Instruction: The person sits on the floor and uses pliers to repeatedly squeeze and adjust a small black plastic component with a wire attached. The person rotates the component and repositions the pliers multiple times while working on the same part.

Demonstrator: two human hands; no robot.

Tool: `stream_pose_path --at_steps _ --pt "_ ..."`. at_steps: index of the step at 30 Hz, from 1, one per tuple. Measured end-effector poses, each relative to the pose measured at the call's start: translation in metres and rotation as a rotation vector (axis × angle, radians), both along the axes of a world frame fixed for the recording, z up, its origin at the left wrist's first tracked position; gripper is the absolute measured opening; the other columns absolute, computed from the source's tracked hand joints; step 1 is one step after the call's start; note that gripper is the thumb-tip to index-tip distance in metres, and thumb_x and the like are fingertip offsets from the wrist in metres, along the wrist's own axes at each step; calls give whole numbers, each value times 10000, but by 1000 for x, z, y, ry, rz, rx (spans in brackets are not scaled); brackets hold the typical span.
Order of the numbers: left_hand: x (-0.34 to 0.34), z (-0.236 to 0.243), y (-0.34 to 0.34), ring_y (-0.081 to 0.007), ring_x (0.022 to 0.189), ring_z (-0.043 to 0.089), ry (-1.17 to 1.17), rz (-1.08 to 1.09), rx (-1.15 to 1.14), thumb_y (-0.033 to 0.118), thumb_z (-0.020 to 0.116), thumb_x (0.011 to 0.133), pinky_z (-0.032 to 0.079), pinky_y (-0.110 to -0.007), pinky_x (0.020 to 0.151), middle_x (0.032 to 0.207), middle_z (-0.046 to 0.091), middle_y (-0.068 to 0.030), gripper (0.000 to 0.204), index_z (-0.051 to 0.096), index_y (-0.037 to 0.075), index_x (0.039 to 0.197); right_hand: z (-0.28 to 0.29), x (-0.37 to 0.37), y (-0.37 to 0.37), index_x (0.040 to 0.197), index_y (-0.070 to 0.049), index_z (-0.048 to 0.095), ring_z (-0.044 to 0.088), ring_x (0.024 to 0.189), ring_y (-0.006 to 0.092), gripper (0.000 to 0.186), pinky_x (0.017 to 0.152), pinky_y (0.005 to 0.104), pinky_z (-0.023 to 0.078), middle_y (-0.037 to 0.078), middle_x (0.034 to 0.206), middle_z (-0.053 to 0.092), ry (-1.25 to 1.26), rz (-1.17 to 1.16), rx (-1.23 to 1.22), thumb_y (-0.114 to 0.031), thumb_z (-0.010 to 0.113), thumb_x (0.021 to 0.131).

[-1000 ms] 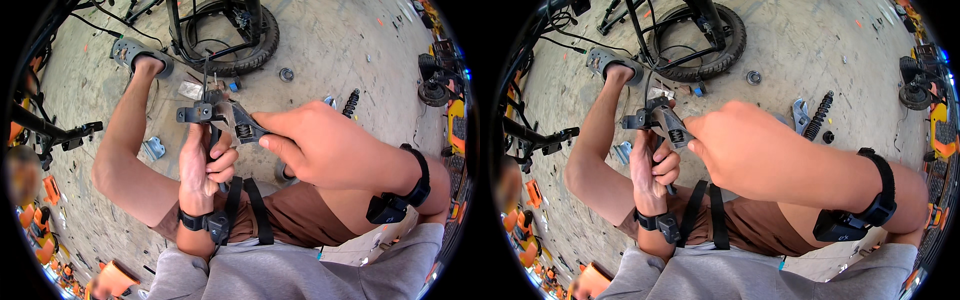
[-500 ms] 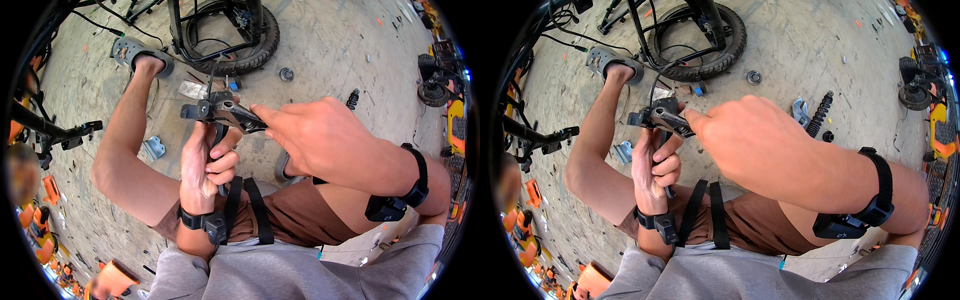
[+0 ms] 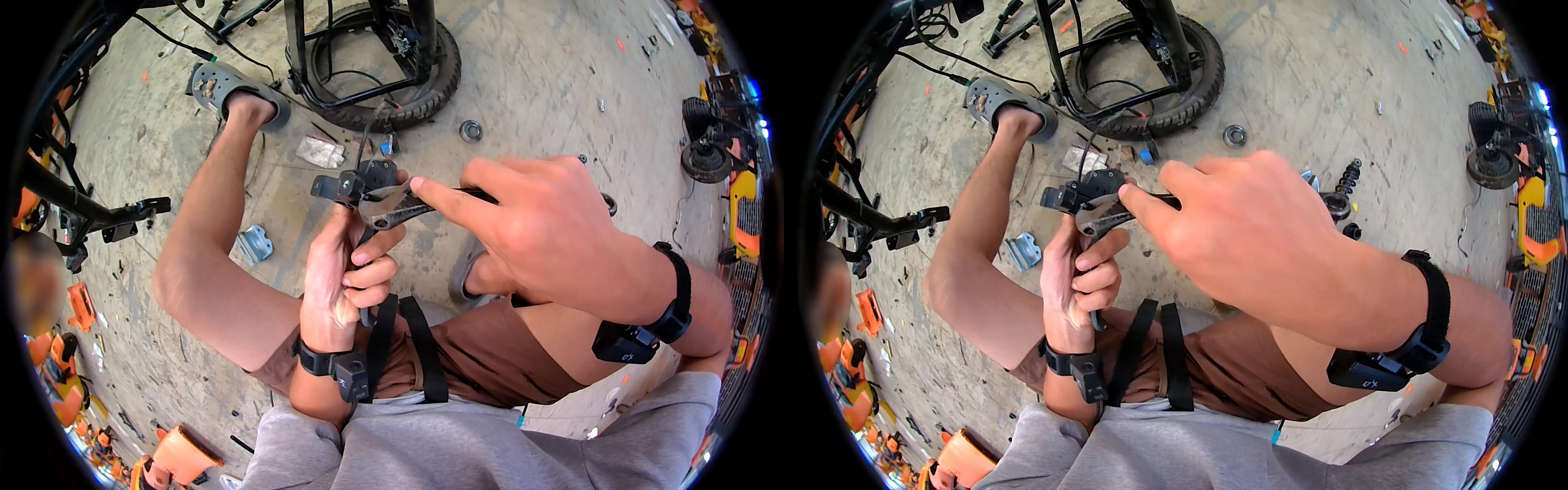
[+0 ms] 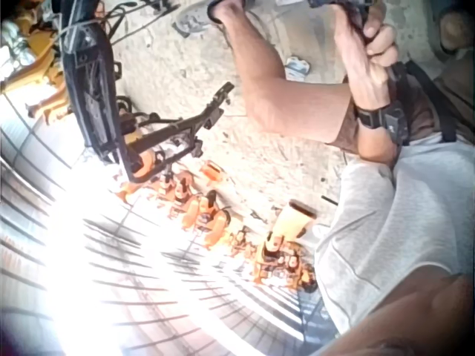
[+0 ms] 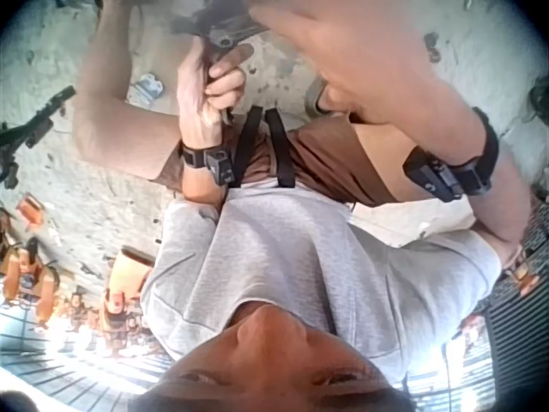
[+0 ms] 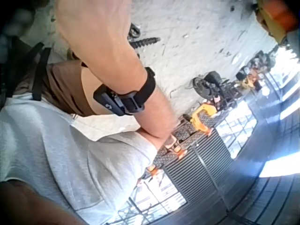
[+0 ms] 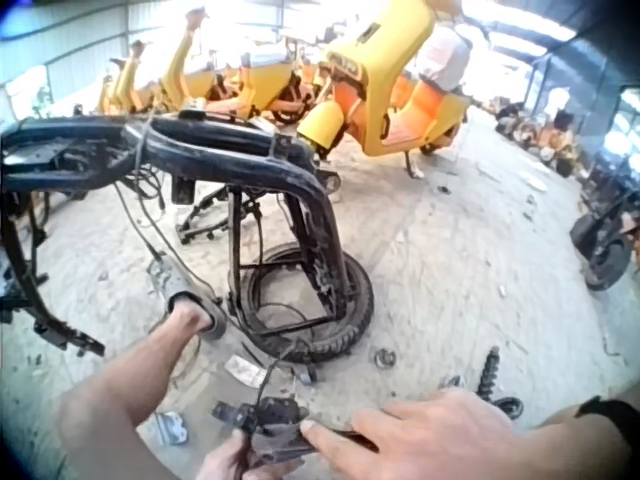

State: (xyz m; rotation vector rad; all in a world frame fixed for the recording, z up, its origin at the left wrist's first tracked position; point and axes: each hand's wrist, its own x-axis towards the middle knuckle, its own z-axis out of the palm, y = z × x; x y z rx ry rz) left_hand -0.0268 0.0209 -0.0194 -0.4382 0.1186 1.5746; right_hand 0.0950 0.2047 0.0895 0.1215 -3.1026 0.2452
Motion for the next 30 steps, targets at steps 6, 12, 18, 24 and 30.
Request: stream_pose_path --at_steps 6,12,18,24,30 --pt "1 -7 -6 -33 410 191 -17 -33 6 505 327 1032 131 -161 326 677 337 28 519 381 211 1456 4 1 2 1200 -110 667 519 659 252 791 568 364 443 62 850 523 27 9 5 -208 771 422" --pt "0 -13 -8 -33 407 191 -15 -54 17 496 325 1034 130 -156 320 676 340 24 440 492 216 1330 5 1 2 1185 -114 676 504 681 232 772 590 353 431 58 872 537 67 29 69 -309 764 443" --pt "1 -10 -5 -33 407 189 37 -72 -53 485 311 1041 131 -149 320 685 334 21 412 511 226 1291 6 -5 7 1172 -112 681 493 718 238 729 606 358 393 57 875 537 143 95 135 -372 751 494" --pt "-2 -14 -6 -42 404 199 -44 -16 137 481 302 1043 151 -161 320 681 338 9 495 375 202 1445 17 -9 14 1186 -92 664 486 669 242 609 588 357 396 68 831 531 1 67 -2 -357 755 646" --pt "-2 -2 -4 -60 416 219 0 96 123 483 296 1041 188 -186 343 675 338 -14 553 268 195 1512 22 -8 22 1070 -7 632 496 566 167 258 506 343 395 73 680 531 -448 -336 -744 -162 642 864"
